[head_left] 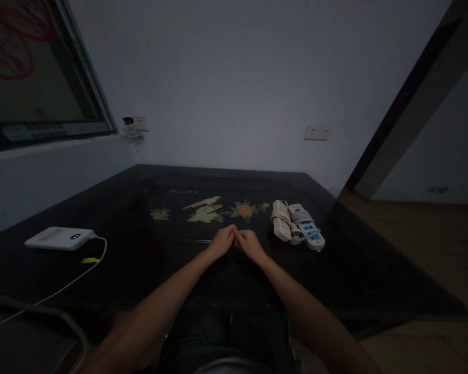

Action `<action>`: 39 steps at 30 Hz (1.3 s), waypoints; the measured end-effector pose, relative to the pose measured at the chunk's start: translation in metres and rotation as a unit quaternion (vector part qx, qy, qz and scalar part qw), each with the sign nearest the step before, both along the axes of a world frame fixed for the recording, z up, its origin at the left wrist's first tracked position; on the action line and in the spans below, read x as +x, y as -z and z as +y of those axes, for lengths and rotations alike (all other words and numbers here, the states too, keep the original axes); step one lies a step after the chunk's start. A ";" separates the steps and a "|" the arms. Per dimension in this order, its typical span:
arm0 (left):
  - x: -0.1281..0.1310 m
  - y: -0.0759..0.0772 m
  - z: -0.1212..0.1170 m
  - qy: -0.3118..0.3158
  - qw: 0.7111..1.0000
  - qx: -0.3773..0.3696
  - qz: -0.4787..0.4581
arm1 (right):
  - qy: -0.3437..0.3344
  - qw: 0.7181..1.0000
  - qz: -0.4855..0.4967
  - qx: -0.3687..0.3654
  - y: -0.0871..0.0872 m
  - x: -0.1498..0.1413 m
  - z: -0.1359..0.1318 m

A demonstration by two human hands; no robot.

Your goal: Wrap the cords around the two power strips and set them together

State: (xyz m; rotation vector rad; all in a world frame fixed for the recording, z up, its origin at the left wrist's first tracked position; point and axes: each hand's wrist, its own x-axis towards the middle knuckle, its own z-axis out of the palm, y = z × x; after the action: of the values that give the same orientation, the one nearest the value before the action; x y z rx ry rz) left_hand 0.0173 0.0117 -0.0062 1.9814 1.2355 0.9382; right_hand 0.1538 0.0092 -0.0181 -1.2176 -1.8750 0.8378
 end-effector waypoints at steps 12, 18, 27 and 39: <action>-0.003 0.000 0.001 0.002 0.999 0.014 0.034 | -0.012 1.000 -0.016 0.010 0.001 0.002 0.001; -0.003 -0.003 -0.001 0.011 0.999 0.012 0.033 | -0.006 0.999 -0.033 0.014 -0.005 0.003 -0.003; -0.003 -0.003 0.000 0.015 0.999 0.011 0.032 | -0.004 0.999 -0.043 0.015 -0.007 0.002 -0.004; -0.003 -0.003 -0.001 0.015 0.999 0.008 0.037 | -0.006 0.998 -0.057 0.021 -0.014 0.003 -0.008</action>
State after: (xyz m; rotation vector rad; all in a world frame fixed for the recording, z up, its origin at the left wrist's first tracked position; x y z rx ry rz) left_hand 0.0140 0.0111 -0.0029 2.0586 1.2377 0.8697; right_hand 0.1572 0.0017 -0.0046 -1.2537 -1.9830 0.7454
